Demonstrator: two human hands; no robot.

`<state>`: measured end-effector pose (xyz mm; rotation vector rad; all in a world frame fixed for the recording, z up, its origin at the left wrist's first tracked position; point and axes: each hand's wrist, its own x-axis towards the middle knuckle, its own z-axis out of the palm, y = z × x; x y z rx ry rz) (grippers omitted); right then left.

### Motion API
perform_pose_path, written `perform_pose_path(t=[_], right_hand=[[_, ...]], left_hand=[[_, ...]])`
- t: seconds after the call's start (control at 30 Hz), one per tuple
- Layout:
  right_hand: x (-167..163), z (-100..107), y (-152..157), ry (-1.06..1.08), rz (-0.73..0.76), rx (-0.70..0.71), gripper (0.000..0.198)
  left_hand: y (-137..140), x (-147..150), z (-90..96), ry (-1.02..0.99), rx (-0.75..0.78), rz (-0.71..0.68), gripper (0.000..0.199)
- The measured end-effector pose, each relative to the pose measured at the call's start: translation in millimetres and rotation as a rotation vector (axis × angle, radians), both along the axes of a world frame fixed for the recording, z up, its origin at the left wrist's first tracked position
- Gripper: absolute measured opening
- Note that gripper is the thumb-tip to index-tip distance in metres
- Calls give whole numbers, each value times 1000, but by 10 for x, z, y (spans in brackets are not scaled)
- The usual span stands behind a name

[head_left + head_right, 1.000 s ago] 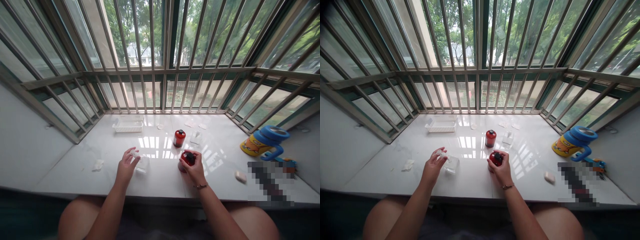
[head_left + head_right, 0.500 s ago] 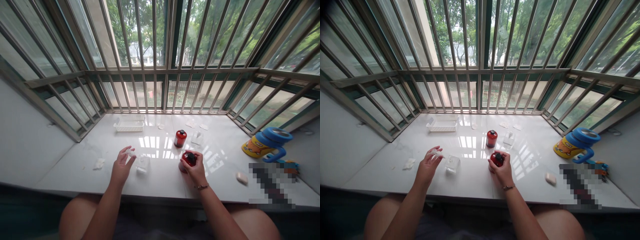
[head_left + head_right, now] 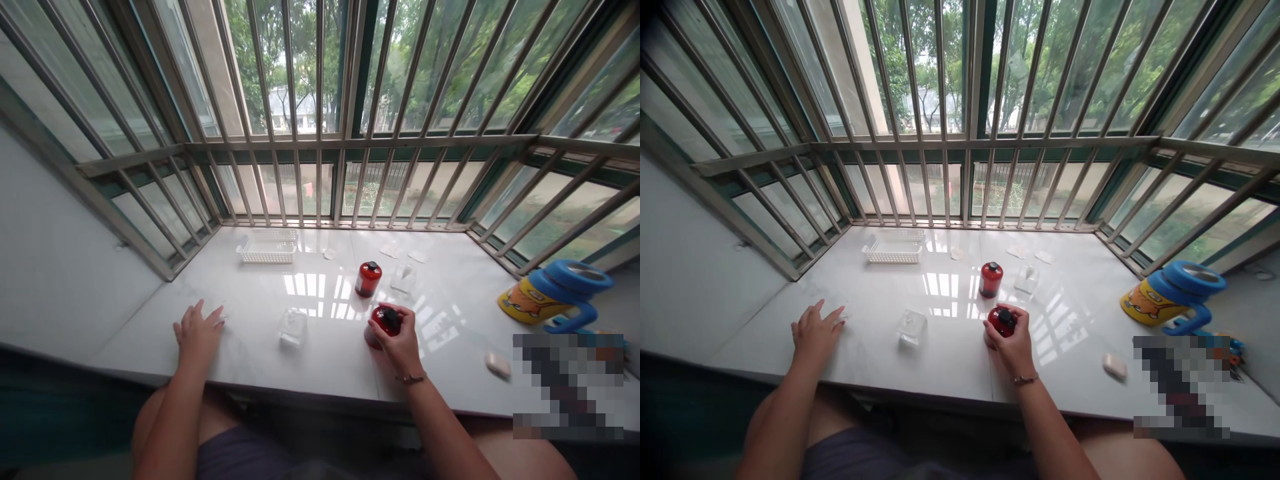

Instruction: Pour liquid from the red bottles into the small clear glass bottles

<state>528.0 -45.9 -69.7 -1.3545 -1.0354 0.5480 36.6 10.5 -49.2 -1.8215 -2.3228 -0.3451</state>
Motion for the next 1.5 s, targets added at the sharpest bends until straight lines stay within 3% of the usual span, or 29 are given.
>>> perform_pose_path(t=[0.2, 0.3, 0.47, 0.57, 0.7, 0.8, 0.93, 1.13, 1.23, 1.3, 1.37, 1.4, 1.5], right_hand=[[-3, 8, 1, -1, 4, -1, 62], [6, 6, -1, 2, 7, -4, 63], [32, 35, 1, -125, 47, 16, 49], [33, 36, 7, -144, 52, 32, 50], [47, 15, 7, -105, 40, 35, 58], [100, 18, -8, -155, 87, 16, 58], [193, 75, -28, -218, 165, 32, 52], [231, 362, -5, -384, 145, 100, 27], [247, 524, -8, -429, 154, 149, 26], [306, 581, -19, -439, 83, 173, 27], [427, 577, -30, -476, -65, 108, 31], [508, 552, -34, -535, -126, -1, 36], [796, 402, -46, -785, -116, -511, 55]], left_hand=[[53, -116, -164, -58, -177, 33, 48], [47, -133, -153, -110, -160, -1, 54], [8, 24, -3, -231, 155, -143, 52], [-23, 295, 186, -306, 351, -279, 46], [-91, 774, 397, -396, 436, -430, 36], [-149, 1103, 393, -478, 394, -537, 34], [-191, 1383, 209, -579, 278, -616, 42], [-179, 1538, -5, -718, 64, -579, 73], [-174, 1578, -29, -757, -15, -561, 77], [-174, 1593, -34, -771, -34, -559, 77], [-176, 1595, -37, -787, -49, -546, 79], [-177, 1590, -38, -797, -58, -535, 81], [-178, 1564, -45, -838, -94, -505, 87]])
